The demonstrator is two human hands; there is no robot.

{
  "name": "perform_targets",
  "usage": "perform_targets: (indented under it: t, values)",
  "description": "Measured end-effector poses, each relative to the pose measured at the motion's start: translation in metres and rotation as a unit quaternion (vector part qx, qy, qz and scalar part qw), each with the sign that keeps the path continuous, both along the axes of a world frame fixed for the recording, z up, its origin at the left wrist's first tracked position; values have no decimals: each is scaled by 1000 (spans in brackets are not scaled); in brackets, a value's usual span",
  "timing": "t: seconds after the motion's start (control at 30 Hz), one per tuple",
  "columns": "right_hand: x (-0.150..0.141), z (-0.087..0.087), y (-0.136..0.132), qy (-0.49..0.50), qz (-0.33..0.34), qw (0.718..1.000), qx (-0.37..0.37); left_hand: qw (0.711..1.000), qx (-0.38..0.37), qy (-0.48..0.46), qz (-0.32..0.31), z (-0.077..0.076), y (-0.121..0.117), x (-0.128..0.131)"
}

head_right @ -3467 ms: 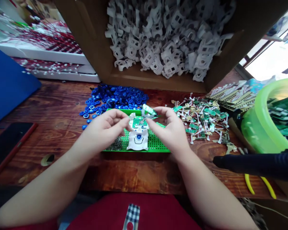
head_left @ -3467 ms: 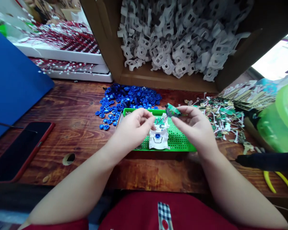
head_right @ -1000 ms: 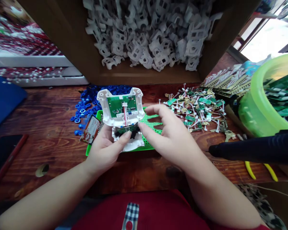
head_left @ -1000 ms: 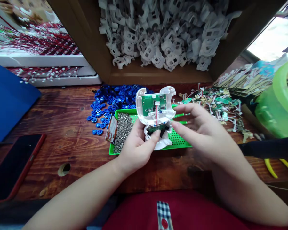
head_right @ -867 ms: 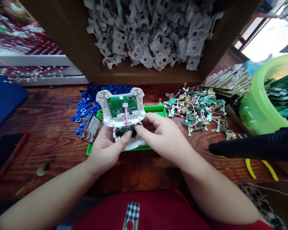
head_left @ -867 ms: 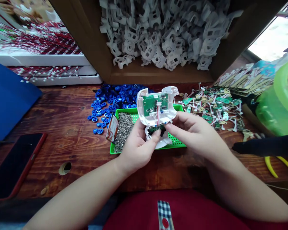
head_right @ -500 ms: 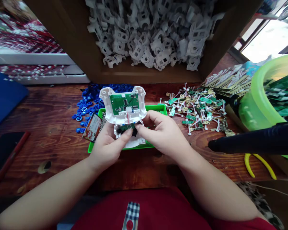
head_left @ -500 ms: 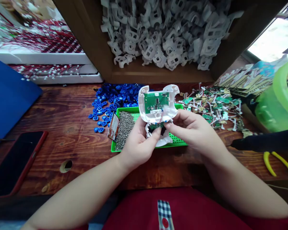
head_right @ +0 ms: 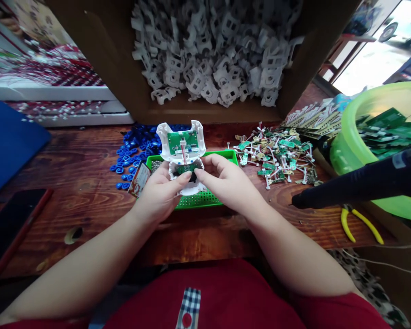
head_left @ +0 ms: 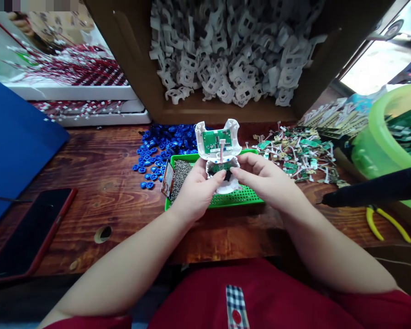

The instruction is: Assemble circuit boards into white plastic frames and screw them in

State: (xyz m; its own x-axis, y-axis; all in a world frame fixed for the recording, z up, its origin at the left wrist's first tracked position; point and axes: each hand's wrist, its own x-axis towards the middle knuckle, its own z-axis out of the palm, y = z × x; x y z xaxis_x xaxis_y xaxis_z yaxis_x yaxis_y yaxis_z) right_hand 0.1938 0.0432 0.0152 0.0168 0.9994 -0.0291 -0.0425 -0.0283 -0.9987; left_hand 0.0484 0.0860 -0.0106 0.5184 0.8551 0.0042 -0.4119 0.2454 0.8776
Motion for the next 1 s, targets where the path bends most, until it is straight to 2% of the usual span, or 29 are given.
perform_targets:
  t: [0.4, 0.57, 0.73, 0.8, 0.87, 0.9, 0.93, 0.97, 1.0]
  values:
    - [-6, -12, 0, -41, -3, 998, 56, 999, -29, -26, 22, 5, -5, -1]
    - [-8, -17, 2, 5, 8, 996, 86, 999, -23, -23, 32, 8, -6, 0]
    - [-5, -23, 9, -32, 19, 997, 62, 999, -31, 1, 37, 7, -4, 1]
    - [0, -14, 3, -81, 51, 995, 42, 998, -42, 10, 37, 8, -4, 1]
    - [8, 6, -13, -185, 51, 979, 62, 997, -60, 21, 35, 11, -4, 0]
    - [13, 18, -25, -265, 21, 960, 90, 996, -74, 31, 33, 14, -5, 0]
    - [20, 30, -37, -341, -53, 928, 142, 995, -89, 45, 30, 17, -6, 0]
    - [27, 42, -49, -375, -116, 900, 192, 992, -106, 61, 27, 20, -8, -1]
    - [35, 51, -61, -391, -128, 885, 217, 989, -124, 78, 21, 24, -10, -1]
